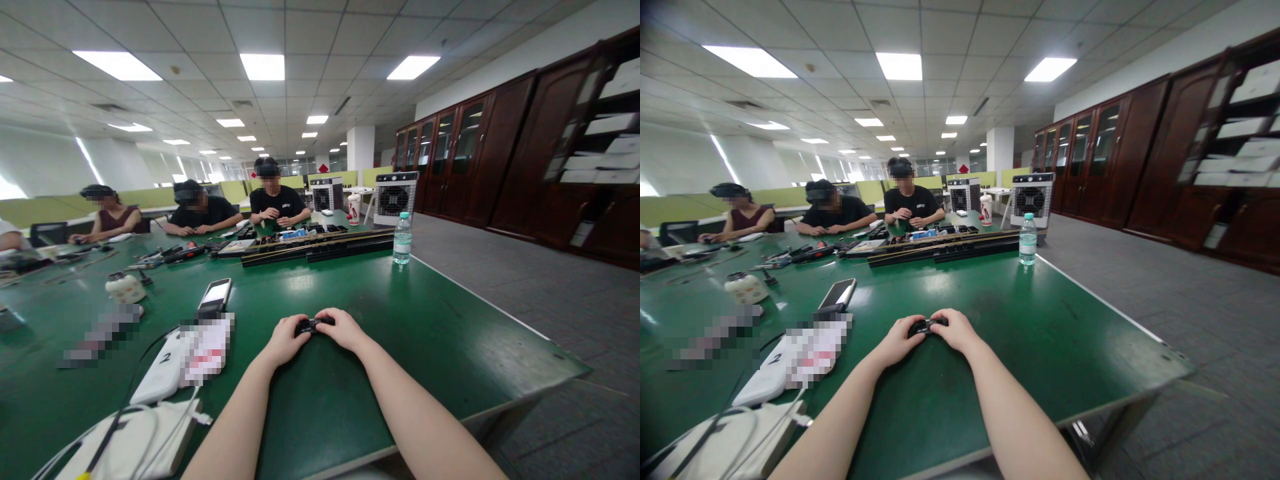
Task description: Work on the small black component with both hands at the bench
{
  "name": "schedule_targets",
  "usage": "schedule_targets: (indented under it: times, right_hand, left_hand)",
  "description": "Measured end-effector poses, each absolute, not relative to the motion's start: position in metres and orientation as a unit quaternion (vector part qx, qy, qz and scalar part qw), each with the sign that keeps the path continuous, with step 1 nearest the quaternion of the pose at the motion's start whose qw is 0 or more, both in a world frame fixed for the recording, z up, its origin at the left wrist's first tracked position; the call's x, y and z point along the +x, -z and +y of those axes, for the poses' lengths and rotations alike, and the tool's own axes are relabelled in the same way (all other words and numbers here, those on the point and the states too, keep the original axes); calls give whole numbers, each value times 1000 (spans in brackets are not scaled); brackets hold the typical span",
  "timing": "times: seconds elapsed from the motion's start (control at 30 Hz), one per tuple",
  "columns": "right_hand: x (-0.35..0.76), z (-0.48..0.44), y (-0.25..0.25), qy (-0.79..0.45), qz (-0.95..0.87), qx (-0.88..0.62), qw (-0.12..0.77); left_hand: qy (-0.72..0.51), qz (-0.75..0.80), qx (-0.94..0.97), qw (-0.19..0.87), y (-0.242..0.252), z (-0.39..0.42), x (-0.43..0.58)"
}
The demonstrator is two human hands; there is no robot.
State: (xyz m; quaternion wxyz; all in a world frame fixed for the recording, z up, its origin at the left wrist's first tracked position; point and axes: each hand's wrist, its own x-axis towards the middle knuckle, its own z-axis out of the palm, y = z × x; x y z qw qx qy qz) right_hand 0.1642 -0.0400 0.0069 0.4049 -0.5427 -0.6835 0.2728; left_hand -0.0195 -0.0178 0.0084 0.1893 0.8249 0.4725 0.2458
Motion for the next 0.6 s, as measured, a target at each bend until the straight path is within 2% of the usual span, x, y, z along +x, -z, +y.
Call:
schedule_targets:
  times: [0.6]
  right_hand:
    - [170, -25, 6, -354, -591, -529, 495]
  left_hand:
    - [-233, 472, 831, 180, -11, -19, -19]
